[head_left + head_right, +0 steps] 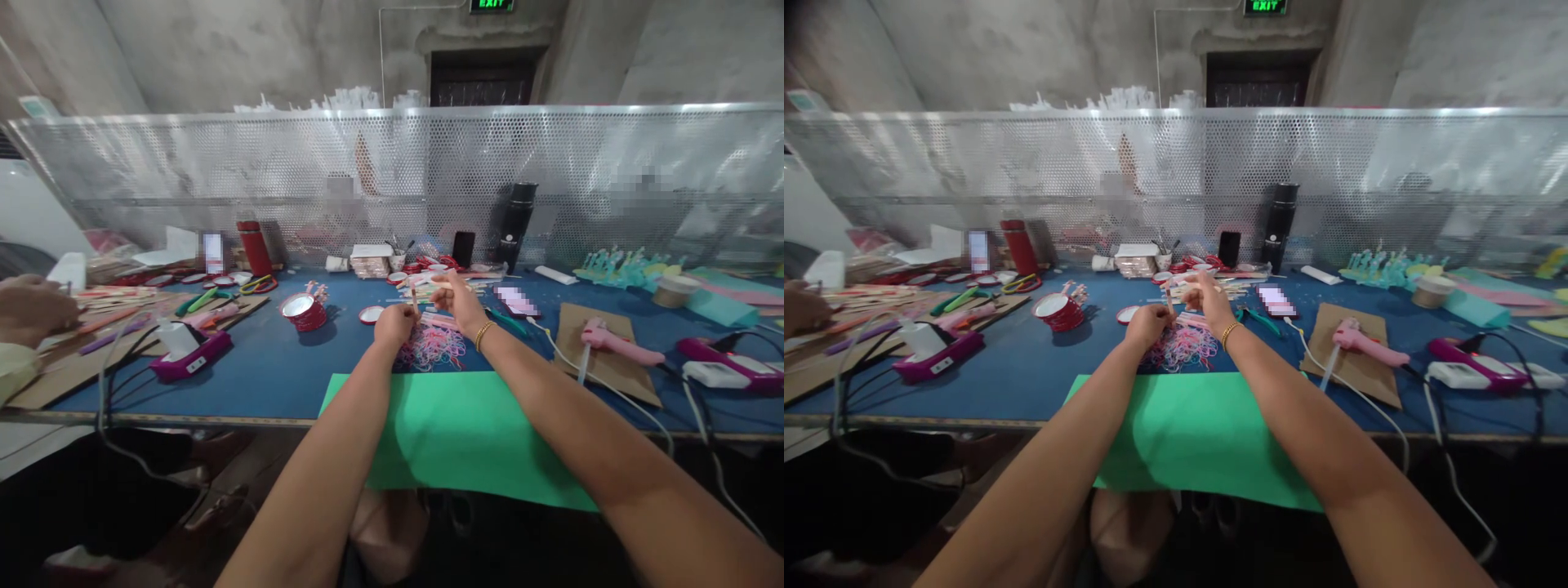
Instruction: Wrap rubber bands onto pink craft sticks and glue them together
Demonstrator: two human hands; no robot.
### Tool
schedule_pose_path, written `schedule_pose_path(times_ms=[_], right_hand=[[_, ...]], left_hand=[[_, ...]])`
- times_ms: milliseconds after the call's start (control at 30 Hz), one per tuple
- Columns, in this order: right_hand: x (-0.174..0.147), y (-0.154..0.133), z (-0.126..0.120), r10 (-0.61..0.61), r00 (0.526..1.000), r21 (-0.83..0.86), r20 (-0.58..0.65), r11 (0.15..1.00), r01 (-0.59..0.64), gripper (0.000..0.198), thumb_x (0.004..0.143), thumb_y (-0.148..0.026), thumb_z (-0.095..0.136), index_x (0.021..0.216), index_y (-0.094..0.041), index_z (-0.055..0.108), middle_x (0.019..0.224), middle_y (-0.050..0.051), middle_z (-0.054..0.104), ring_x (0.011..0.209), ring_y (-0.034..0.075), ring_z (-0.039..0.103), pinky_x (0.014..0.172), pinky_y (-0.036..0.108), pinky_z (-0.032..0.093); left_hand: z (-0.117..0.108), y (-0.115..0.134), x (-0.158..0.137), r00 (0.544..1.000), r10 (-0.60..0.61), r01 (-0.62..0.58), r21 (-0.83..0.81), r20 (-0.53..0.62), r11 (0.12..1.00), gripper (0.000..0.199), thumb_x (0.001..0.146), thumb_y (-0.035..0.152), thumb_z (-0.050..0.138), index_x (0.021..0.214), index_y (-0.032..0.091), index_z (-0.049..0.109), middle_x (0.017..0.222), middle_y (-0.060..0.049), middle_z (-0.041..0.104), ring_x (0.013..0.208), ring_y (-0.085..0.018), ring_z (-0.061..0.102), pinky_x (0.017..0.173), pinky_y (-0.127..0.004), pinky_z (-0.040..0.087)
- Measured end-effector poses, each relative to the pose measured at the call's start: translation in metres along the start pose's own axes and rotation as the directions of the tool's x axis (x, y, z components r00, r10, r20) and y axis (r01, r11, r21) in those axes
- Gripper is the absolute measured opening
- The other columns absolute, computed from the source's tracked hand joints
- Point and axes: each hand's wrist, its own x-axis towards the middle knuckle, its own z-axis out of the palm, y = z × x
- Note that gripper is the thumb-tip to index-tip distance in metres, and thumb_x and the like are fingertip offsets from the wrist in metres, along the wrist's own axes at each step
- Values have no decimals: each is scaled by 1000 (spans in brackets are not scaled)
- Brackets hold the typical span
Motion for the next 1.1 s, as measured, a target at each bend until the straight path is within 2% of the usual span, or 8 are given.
schedule_pose_path(times_ms=[67,167,267,367,533,733,1100], right_hand=[[0,3,1,-49,999,-62,-12,997,48,38,77,-56,51,86,-21,64,58,-2,59,54,12,55,55,25,44],[-3,9,5,-111,994,-146,-14,983,108,25,71,-40,56,83,-20,65,60,-2,61,58,13,56,57,25,45],[-8,15,7,-105,992,-211,-71,973,88,16,65,-32,58,76,-20,61,62,-2,63,59,14,57,56,25,46],[-10,22,5,-84,991,-305,-107,951,47,13,64,-32,58,71,-21,58,63,-1,65,58,15,57,52,25,45],[-9,29,2,-153,987,-409,-48,905,120,13,70,-34,54,69,-22,56,63,-1,66,59,15,59,56,26,47],[-11,30,3,-180,984,-451,-12,879,155,14,73,-35,52,69,-23,55,67,0,67,65,17,62,63,28,49],[-11,32,4,-202,979,-479,17,858,185,12,73,-33,54,68,-23,55,66,-1,65,65,18,60,64,29,49]], left_hand=[[0,0,-1,1000,-18,18,-6,-7,1000,20,80,30,56,80,20,73,76,-3,71,63,-13,56,58,-22,35],[0,0,-1,999,-46,46,-18,-3,999,20,80,31,56,81,21,73,76,-3,71,63,-13,56,59,-22,36],[-1,-1,0,998,-64,64,-8,11,998,19,79,31,57,79,20,73,73,-2,70,61,-12,54,57,-22,34],[-1,-2,1,997,-74,74,19,0,997,19,79,33,59,75,20,73,70,-2,69,58,-11,52,55,-22,32],[-2,-1,0,998,-68,68,34,-7,997,23,80,34,58,73,19,74,65,-3,67,54,-12,49,55,-23,31],[-1,-1,0,995,-100,101,37,-12,994,20,78,34,60,79,20,75,67,-4,67,57,-12,50,57,-23,33],[3,-4,3,993,-113,114,14,-17,993,23,78,37,60,73,19,74,62,-3,65,55,-12,50,56,-23,33]])
